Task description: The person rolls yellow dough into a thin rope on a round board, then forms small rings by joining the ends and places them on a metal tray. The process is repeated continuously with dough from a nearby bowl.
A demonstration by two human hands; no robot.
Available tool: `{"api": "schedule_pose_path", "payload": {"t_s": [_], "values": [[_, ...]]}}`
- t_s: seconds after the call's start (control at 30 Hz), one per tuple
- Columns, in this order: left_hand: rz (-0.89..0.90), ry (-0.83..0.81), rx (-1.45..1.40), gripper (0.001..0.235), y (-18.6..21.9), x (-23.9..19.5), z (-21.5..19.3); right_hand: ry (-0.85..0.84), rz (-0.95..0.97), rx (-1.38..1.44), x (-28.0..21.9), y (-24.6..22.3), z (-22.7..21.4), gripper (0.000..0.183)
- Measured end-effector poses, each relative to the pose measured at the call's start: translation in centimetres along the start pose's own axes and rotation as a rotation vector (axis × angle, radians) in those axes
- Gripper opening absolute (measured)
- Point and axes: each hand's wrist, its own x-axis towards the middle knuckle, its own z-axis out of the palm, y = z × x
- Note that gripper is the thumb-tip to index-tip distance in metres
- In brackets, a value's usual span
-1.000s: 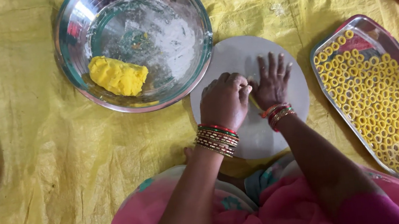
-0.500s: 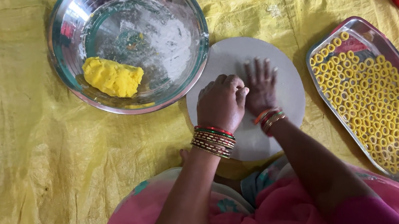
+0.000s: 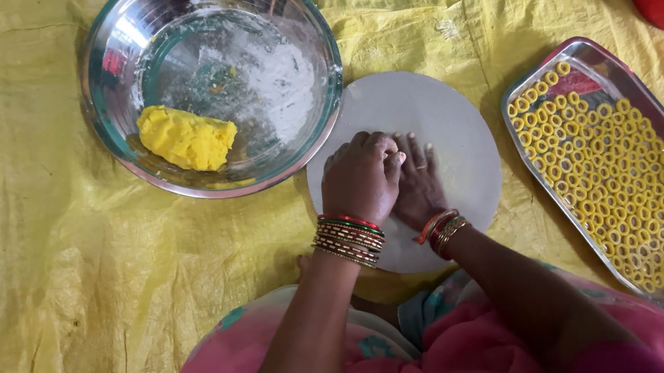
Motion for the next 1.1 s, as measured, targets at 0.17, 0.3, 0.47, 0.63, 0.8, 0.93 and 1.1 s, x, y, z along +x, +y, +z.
{"api": "schedule_pose_path", "payload": {"t_s": [0.17, 0.3, 0.47, 0.63, 0.8, 0.93, 1.1], "values": [[-0.006, 0.003, -0.029, 0.012, 0.3, 0.1, -0.6, 0.153, 0.19, -0.021, 1.7, 5.2, -0.8, 0.081], [0.003, -0.017, -0.017, 0.012, 0.5, 0.2, -0.5, 0.229, 0.42, 0.151, 3.2, 9.1, -0.9, 0.073], [-0.005, -0.029, 0.002, 0.013, 0.4, 0.3, -0.3, 0.134, 0.225, -0.076, 2.5, 5.2, -0.1, 0.079], [0.007, -0.008, 0.006, 0.014, 0.3, 0.3, 0.0, 0.07, 0.044, -0.016, 0.6, 0.6, 0.4, 0.076], [0.008, -0.014, 0.021, 0.014, 0.3, -0.2, 0.1, 0.222, 0.25, -0.004, 2.3, 4.6, -1.3, 0.076], [0.006, -0.014, 0.01, 0.014, 0.5, 0.2, 0.2, 0.18, 0.186, -0.048, 1.4, 3.9, -0.3, 0.079], [0.0, 0.0, 0.007, 0.013, 0.4, 0.1, 0.3, 0.056, 0.104, -0.069, 0.3, 1.4, 1.3, 0.078]]}}
